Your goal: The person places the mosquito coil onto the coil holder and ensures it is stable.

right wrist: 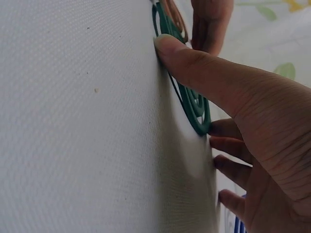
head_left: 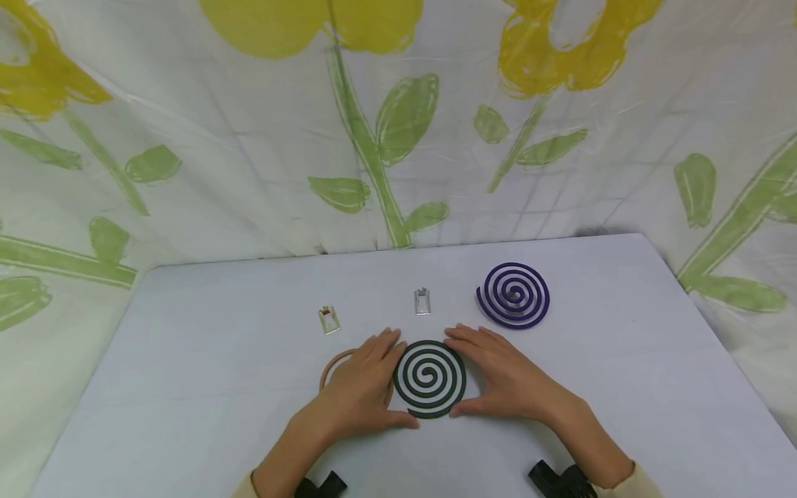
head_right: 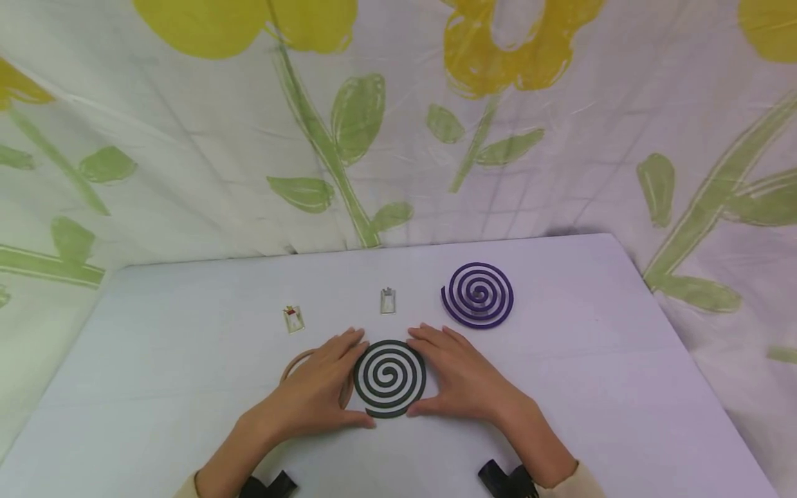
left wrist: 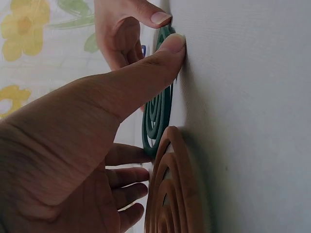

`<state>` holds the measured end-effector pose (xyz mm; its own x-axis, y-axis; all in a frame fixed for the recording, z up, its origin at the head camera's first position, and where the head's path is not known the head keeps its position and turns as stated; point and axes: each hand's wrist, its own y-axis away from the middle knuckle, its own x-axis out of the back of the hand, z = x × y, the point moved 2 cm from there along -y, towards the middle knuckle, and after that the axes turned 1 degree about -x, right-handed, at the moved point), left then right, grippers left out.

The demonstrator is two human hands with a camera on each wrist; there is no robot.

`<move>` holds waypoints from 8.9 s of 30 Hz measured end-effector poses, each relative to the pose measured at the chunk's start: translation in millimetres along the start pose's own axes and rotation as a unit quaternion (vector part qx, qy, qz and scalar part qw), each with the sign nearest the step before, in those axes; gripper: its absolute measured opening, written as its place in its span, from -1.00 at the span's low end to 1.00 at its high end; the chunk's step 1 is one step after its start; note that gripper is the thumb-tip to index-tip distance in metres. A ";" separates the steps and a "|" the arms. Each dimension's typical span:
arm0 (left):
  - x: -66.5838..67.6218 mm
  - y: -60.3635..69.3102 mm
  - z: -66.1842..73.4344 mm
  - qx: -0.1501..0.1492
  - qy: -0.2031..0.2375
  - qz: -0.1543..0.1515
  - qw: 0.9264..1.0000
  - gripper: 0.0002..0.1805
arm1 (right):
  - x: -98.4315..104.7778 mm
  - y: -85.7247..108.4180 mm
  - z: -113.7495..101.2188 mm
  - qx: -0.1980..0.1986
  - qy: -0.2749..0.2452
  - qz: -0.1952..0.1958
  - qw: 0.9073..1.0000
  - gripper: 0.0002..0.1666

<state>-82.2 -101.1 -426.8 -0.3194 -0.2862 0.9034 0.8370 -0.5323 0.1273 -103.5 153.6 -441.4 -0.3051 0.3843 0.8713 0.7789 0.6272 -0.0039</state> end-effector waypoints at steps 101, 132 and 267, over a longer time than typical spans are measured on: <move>21.4 -10.1 0.1 -0.023 0.062 0.100 0.993 0.13 | 16.1 -14.8 -1.7 -0.005 -0.070 0.082 0.994 0.23; 43.6 -41.1 -25.6 0.078 0.337 0.087 0.934 0.02 | 29.6 -55.8 -11.3 -0.149 -0.367 0.059 0.916 0.15; 65.8 -68.2 -45.5 0.103 0.415 0.154 0.891 -0.09 | 39.2 -111.8 -23.3 -0.196 -0.395 0.137 0.887 -0.23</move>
<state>-180.6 -119.9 -394.7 -0.2074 -0.9291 0.3061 0.9782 -0.1936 0.0752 -189.8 82.7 -395.3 -0.2427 0.9380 0.2474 0.9667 0.2125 0.1424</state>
